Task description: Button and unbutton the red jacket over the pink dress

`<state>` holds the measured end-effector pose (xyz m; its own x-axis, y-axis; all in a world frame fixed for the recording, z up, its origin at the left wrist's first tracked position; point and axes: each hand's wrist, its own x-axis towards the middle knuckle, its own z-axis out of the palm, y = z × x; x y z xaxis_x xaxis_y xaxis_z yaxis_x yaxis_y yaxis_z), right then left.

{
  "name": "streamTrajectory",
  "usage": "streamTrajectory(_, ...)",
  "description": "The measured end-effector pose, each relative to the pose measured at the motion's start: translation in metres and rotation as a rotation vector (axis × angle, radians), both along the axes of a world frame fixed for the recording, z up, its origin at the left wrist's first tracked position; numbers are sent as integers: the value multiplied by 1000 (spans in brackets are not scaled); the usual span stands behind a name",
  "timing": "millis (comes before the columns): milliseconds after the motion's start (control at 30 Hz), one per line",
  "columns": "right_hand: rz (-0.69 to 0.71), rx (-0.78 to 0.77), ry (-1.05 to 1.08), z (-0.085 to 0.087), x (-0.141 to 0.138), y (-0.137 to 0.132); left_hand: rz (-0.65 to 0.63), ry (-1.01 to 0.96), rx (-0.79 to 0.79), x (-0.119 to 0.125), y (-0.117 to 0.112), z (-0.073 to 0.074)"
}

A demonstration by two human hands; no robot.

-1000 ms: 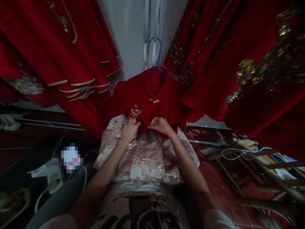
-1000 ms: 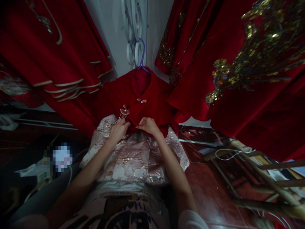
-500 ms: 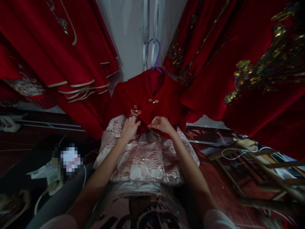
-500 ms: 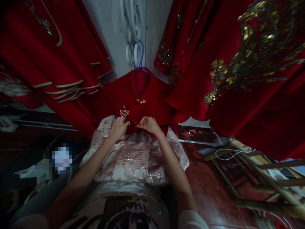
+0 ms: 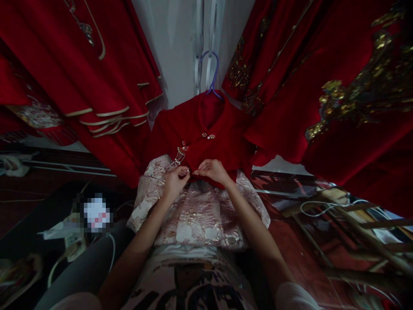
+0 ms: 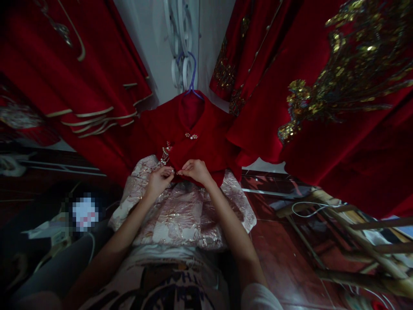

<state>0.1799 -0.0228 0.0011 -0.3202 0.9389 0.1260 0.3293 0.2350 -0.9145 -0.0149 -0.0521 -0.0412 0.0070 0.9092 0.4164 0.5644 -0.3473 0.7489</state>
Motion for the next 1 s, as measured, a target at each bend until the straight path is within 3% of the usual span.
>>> streamTrajectory(100, -138, 67, 33, -9, -20, -3, -17, -244, -104, 1, 8, -9)
streamTrajectory(200, -153, 98, 52, -15, -31, -5, -29, -422, -177, 0, 14, -13)
streamTrajectory(367, -218, 137, 21, -17, -34, -7, -54, -546, -245, 0, 14, -9)
streamTrajectory(600, -180, 146, -2, -11, -33, -10, -69, -515, -248, -2, 13, -3)
streamTrajectory(800, -161, 163, -53, -10, -33, -11, -117, -337, -143, -8, 15, -4)
streamTrajectory(1000, -114, 178, -187, 8, -15, -9, 31, -91, -16, -7, 8, -2)
